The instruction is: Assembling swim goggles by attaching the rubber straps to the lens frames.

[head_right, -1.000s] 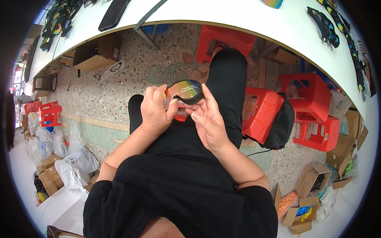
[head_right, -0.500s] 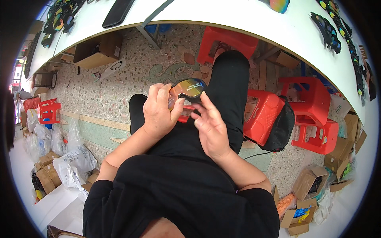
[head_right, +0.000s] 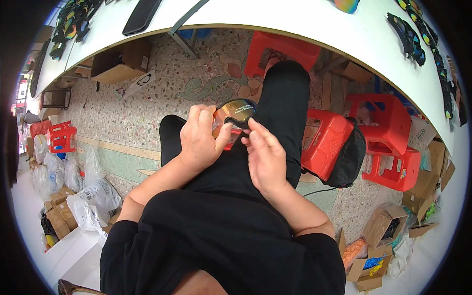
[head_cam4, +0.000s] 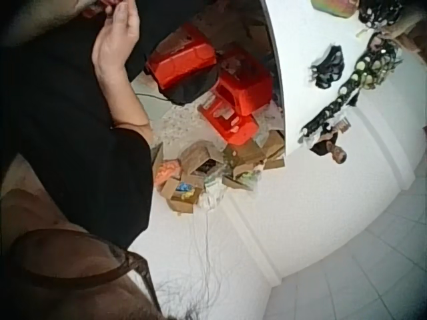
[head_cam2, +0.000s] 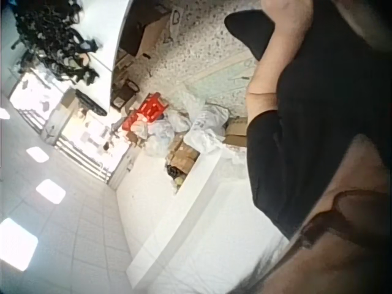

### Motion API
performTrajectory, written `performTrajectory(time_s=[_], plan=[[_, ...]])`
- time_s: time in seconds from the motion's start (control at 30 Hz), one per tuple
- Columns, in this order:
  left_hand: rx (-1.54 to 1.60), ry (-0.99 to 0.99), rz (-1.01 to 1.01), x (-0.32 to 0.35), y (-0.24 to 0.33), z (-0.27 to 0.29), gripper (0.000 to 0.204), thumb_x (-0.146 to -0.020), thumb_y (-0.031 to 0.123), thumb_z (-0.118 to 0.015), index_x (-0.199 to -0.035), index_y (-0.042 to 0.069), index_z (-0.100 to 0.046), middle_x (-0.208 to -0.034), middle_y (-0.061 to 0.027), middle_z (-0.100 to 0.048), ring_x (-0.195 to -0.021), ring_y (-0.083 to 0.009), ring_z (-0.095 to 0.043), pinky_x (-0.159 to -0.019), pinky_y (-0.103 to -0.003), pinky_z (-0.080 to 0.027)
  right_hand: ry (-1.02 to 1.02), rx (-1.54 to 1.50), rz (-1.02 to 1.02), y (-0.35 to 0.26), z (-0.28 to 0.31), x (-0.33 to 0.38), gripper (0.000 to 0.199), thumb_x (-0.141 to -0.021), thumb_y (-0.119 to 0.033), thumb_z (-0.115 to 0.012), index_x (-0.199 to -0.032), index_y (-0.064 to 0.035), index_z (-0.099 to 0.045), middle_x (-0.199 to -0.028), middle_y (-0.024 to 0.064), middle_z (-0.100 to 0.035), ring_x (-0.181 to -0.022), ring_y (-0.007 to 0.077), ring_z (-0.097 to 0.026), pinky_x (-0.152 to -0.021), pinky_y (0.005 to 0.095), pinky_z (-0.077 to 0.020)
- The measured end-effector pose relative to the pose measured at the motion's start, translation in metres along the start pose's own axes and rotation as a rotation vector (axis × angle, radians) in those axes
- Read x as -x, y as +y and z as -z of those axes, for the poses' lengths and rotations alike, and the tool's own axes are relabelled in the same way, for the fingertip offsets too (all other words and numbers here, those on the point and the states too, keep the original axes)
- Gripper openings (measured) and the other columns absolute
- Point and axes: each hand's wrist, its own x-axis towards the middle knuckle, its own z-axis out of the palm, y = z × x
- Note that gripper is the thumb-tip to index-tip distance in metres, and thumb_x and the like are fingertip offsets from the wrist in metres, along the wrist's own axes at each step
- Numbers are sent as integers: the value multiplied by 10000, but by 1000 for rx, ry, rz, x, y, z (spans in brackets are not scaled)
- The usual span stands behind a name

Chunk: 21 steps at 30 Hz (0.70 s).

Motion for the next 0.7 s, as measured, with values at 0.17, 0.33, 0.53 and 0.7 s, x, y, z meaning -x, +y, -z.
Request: performTrajectory(time_s=[0.17,0.33,0.53,0.7], plan=[[47,-80,-46,4,5,0,420,-794,247,-738,-1082,-1,-560,-940,-140,-555,-734,-301,-615,-598,-377,-520,163,-167,-203,-2,4,-11,88,-945,-143,-649,-933,-63,-614,-901,44,-668,-875,133,-652,-829,270,-553],[49,-135,-26,5,6,1,419,-787,257,-745,-1065,2,-563,-926,-130,-549,-734,-289,-616,-585,-367,-516,150,-221,-295,1,12,-17,108,-937,-135,-661,-879,-75,-592,-925,40,-677,-843,130,-656,-822,280,-550],[71,-146,-59,8,8,3,462,-784,311,-756,-1067,1,-562,-930,-131,-543,-732,-285,-612,-583,-364,-518,66,118,15,10,5,-10,74,-930,-61,-652,-990,-39,-613,-1039,72,-672,-931,139,-640,-880,309,-510],[83,-105,-114,9,7,2,543,-788,414,-754,-1080,-1,-561,-937,-133,-542,-733,-280,-610,-587,-364,-524,-3,138,98,10,-6,-7,193,-892,46,-651,-1074,4,-599,-1097,94,-654,-1020,149,-631,-911,302,-512]])
